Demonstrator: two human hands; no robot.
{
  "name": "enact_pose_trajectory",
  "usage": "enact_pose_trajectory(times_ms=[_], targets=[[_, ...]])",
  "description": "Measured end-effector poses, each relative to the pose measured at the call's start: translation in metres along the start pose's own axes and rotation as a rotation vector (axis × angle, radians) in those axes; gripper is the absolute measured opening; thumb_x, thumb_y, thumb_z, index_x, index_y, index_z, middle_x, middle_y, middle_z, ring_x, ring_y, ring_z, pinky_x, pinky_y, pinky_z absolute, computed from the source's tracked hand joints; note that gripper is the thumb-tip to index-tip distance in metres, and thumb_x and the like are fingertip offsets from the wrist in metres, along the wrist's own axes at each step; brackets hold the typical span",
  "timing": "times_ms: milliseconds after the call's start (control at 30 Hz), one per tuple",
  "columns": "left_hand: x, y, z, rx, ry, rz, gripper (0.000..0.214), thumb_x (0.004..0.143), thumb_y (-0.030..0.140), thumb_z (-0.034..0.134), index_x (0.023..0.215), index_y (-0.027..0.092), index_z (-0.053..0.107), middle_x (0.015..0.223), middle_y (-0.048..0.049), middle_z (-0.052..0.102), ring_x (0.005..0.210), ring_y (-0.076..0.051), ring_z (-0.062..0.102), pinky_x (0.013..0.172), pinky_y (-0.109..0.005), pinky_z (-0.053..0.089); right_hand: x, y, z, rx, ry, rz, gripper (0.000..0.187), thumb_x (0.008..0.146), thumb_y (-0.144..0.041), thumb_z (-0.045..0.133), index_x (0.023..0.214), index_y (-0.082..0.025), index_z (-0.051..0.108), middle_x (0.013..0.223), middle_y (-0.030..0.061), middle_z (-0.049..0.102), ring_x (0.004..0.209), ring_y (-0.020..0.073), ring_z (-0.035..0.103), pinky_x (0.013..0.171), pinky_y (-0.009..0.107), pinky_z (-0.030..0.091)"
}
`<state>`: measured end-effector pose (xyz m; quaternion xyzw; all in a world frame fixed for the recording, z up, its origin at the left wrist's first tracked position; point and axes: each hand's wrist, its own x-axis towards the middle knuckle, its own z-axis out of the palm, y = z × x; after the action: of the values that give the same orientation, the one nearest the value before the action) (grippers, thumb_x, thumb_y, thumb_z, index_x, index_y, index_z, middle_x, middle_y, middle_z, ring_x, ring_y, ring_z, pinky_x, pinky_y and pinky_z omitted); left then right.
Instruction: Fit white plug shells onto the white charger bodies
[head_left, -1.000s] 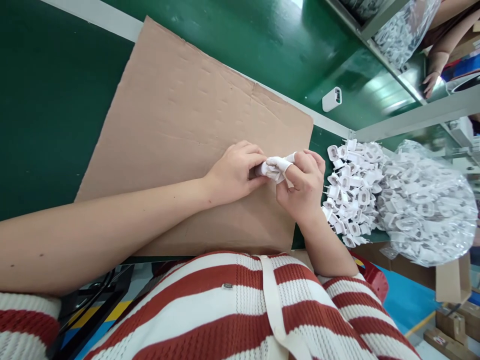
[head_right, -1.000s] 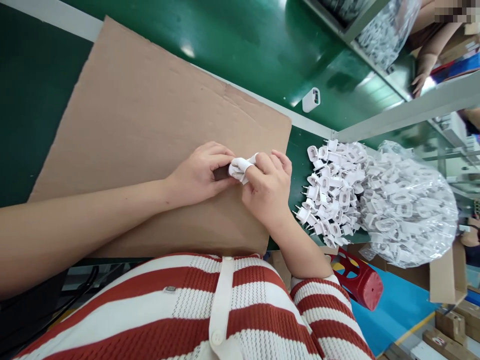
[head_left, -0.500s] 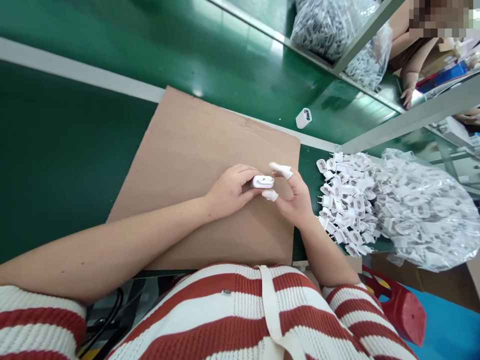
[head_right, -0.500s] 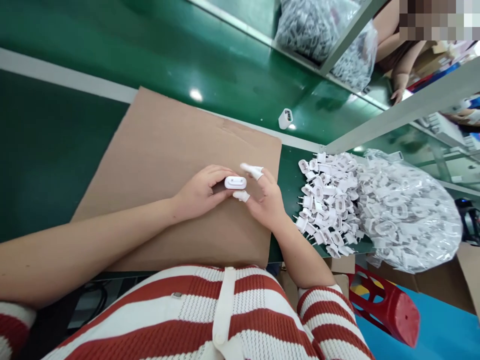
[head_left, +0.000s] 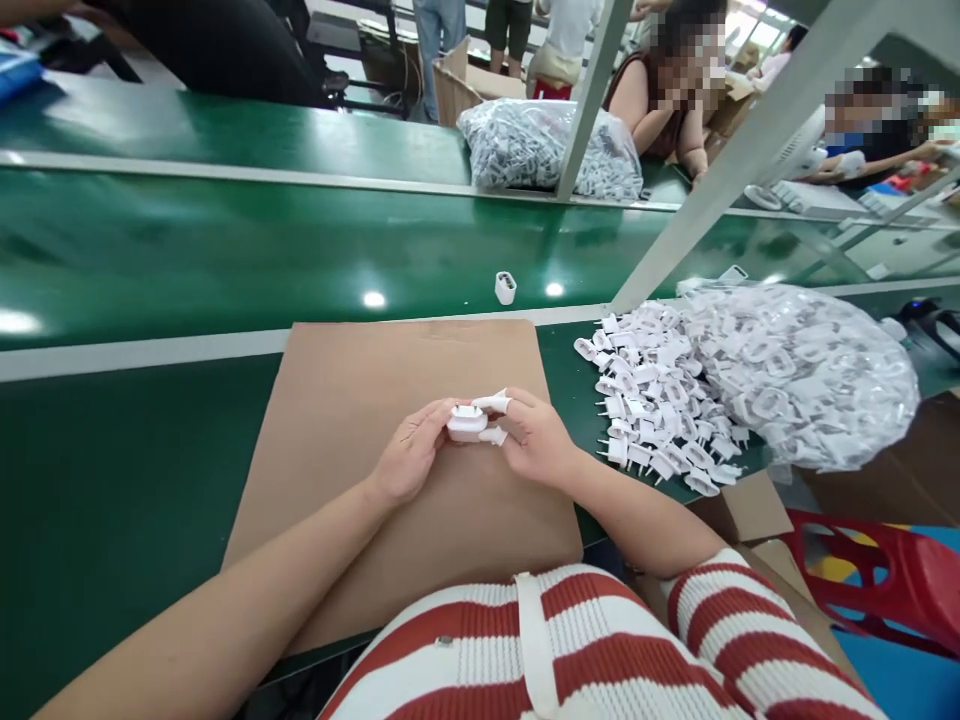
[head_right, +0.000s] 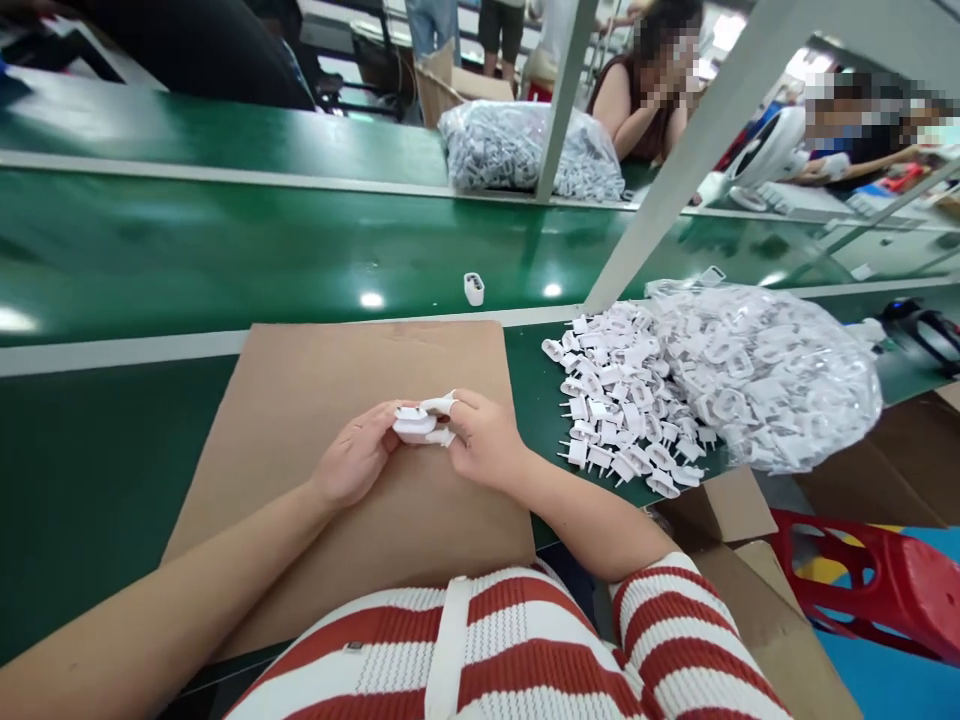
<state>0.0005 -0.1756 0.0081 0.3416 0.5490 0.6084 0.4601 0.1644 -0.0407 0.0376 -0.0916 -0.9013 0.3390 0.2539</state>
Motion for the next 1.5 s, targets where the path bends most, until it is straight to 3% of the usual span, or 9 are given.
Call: enact_pose_trajectory(times_ms=[200, 367, 467, 667, 867, 967, 1233, 1367, 1500], targets=[[-0.007, 0.018, 0.000, 0.196, -0.213, -0.018, 0.049, 0.094, 0.056, 0.071, 0.132, 0.026, 0.062, 0.135, -0.0100, 0.064, 0.124, -0.031, 0.060, 0.107, -0.045, 0.051, 0.013, 0.011, -0.028, 0.016, -0.034, 0.150, 0.040, 0.095, -0.028, 0.064, 0.136, -0.026, 0.063, 0.123, 0.0087, 0.071, 0.115, 0.0239, 0.067, 0.102, 0.038, 0.056], [0.038, 0.045, -0.027, 0.427, 0.167, -0.062, 0.063, 0.079, 0.058, 0.083, 0.129, 0.023, 0.067, 0.129, -0.0094, 0.071, 0.121, -0.034, 0.064, 0.110, -0.048, 0.047, 0.019, 0.050, -0.052, -0.697, 0.083, 0.517, 0.053, 0.099, -0.025, 0.056, 0.146, -0.002, 0.051, 0.150, 0.0286, 0.052, 0.151, 0.0437, 0.033, 0.124, 0.067, 0.019], [0.089, 0.058, -0.065, 0.636, 0.503, -0.036, 0.051, 0.080, 0.047, 0.081, 0.125, 0.024, 0.071, 0.123, -0.0067, 0.074, 0.114, -0.032, 0.068, 0.104, -0.042, 0.051, 0.017, 0.061, -0.056, -0.850, -0.038, 0.644, 0.048, 0.096, -0.011, 0.048, 0.142, 0.000, 0.052, 0.140, 0.0285, 0.058, 0.143, 0.0450, 0.042, 0.120, 0.074, 0.012], [0.159, 0.063, -0.121, 0.795, 0.872, -0.069, 0.033, 0.080, 0.025, 0.069, 0.111, 0.015, 0.071, 0.110, -0.0128, 0.074, 0.110, -0.035, 0.067, 0.102, -0.045, 0.051, 0.020, 0.055, -0.059, -0.785, -0.066, 0.646, 0.027, 0.093, -0.004, 0.045, 0.104, -0.012, 0.068, 0.110, 0.0157, 0.067, 0.103, 0.0268, 0.065, 0.096, 0.039, 0.045], [0.175, 0.053, -0.094, 0.946, 1.145, 0.033, 0.085, 0.076, 0.031, 0.076, 0.148, 0.008, 0.039, 0.155, -0.0275, 0.041, 0.150, -0.045, 0.029, 0.122, -0.062, 0.025, 0.023, 0.054, -0.056, -0.698, 0.005, 0.593, 0.010, 0.094, -0.015, 0.056, 0.100, -0.016, 0.063, 0.117, 0.0138, 0.062, 0.104, 0.0258, 0.063, 0.080, 0.032, 0.045], [0.189, 0.039, -0.060, 1.121, 1.005, 0.260, 0.090, 0.081, 0.050, 0.076, 0.152, 0.012, 0.035, 0.158, -0.0226, 0.040, 0.150, -0.039, 0.029, 0.124, -0.056, 0.023, 0.023, 0.051, -0.051, -0.433, 0.118, 0.554, 0.015, 0.090, -0.013, 0.058, 0.104, -0.016, 0.058, 0.120, 0.0131, 0.059, 0.096, 0.0223, 0.062, 0.078, 0.032, 0.046], [0.211, 0.035, -0.033, 1.109, 0.562, 0.100, 0.035, 0.088, 0.030, 0.064, 0.119, 0.013, 0.068, 0.118, -0.0191, 0.070, 0.114, -0.038, 0.064, 0.104, -0.053, 0.048, 0.030, 0.048, -0.045, 0.195, 0.226, 0.519, 0.028, 0.076, -0.033, 0.082, 0.093, -0.019, 0.065, 0.099, 0.0031, 0.064, 0.078, 0.0147, 0.062, 0.079, 0.032, 0.053], [0.166, 0.029, -0.022, 1.037, 0.372, 0.217, 0.050, 0.091, 0.032, 0.063, 0.139, 0.021, 0.061, 0.130, -0.0093, 0.069, 0.121, -0.029, 0.062, 0.107, -0.040, 0.048, 0.031, 0.044, -0.048, 0.851, 0.281, 0.609, 0.048, 0.066, -0.051, 0.088, 0.097, -0.018, 0.070, 0.094, 0.0046, 0.072, 0.085, 0.0181, 0.068, 0.086, 0.037, 0.057], [0.091, 0.011, 0.001, 0.903, 0.141, 0.361, 0.052, 0.092, 0.036, 0.063, 0.142, 0.023, 0.060, 0.131, -0.0077, 0.070, 0.117, -0.028, 0.064, 0.107, -0.043, 0.049, 0.030, 0.037, -0.052, 1.002, 0.334, 0.594, 0.053, 0.059, -0.042, 0.095, 0.101, -0.022, 0.069, 0.103, 0.0023, 0.074, 0.095, 0.0174, 0.070, 0.091, 0.036, 0.058]])
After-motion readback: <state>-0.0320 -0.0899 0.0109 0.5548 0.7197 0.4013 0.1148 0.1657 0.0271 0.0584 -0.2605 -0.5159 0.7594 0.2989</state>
